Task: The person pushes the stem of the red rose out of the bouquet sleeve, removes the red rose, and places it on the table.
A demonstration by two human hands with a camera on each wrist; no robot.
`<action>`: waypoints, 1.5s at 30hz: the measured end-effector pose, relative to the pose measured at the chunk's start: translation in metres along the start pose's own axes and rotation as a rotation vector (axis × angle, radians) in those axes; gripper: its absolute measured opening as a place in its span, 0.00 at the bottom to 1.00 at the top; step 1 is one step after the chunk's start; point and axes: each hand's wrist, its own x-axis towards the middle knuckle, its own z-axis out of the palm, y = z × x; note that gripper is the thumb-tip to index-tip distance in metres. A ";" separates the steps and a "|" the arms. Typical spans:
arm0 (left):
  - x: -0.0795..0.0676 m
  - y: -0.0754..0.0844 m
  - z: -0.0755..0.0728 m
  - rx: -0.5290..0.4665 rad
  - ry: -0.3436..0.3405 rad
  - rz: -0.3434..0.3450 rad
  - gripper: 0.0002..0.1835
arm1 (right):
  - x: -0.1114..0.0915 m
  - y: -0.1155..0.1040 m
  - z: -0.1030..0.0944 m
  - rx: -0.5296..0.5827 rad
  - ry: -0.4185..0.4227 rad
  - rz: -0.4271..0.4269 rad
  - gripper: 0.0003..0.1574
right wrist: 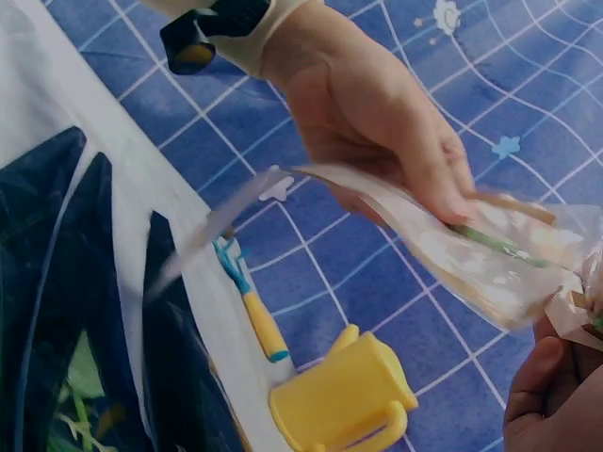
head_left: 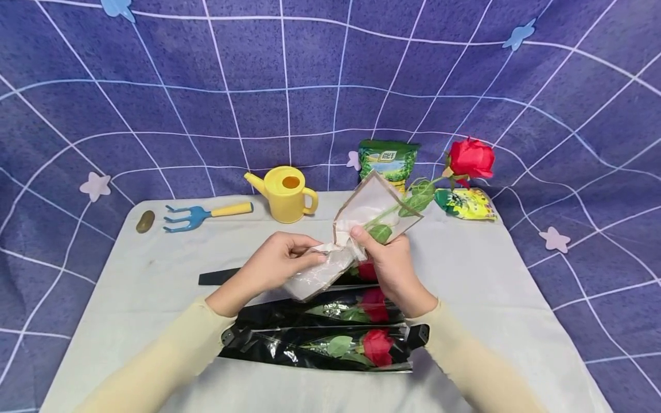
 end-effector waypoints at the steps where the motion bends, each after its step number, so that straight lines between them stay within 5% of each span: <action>1: -0.001 -0.001 -0.003 0.022 -0.003 0.000 0.11 | 0.001 -0.002 -0.002 0.005 0.004 0.004 0.26; 8: -0.008 -0.006 -0.016 0.022 -0.054 -0.048 0.10 | 0.010 -0.015 -0.011 0.150 -0.012 -0.007 0.29; 12: -0.005 0.001 -0.011 -0.052 -0.077 -0.040 0.17 | 0.008 -0.011 -0.007 0.112 -0.032 0.003 0.30; 18: 0.005 0.011 -0.002 0.041 -0.041 0.049 0.12 | 0.000 -0.003 -0.003 0.047 -0.022 0.036 0.31; 25: 0.004 0.012 -0.001 0.054 -0.050 0.022 0.11 | -0.004 -0.004 -0.014 0.029 -0.091 0.078 0.28; 32: -0.006 0.008 -0.016 0.094 -0.031 -0.007 0.19 | -0.008 -0.013 -0.055 0.229 -0.166 0.082 0.15; 38: -0.014 0.004 -0.022 0.085 -0.047 -0.062 0.13 | 0.002 -0.021 -0.084 0.429 -0.044 0.094 0.12; 45: -0.014 -0.002 -0.014 0.088 -0.077 -0.044 0.08 | 0.006 -0.022 -0.089 0.590 0.016 0.144 0.08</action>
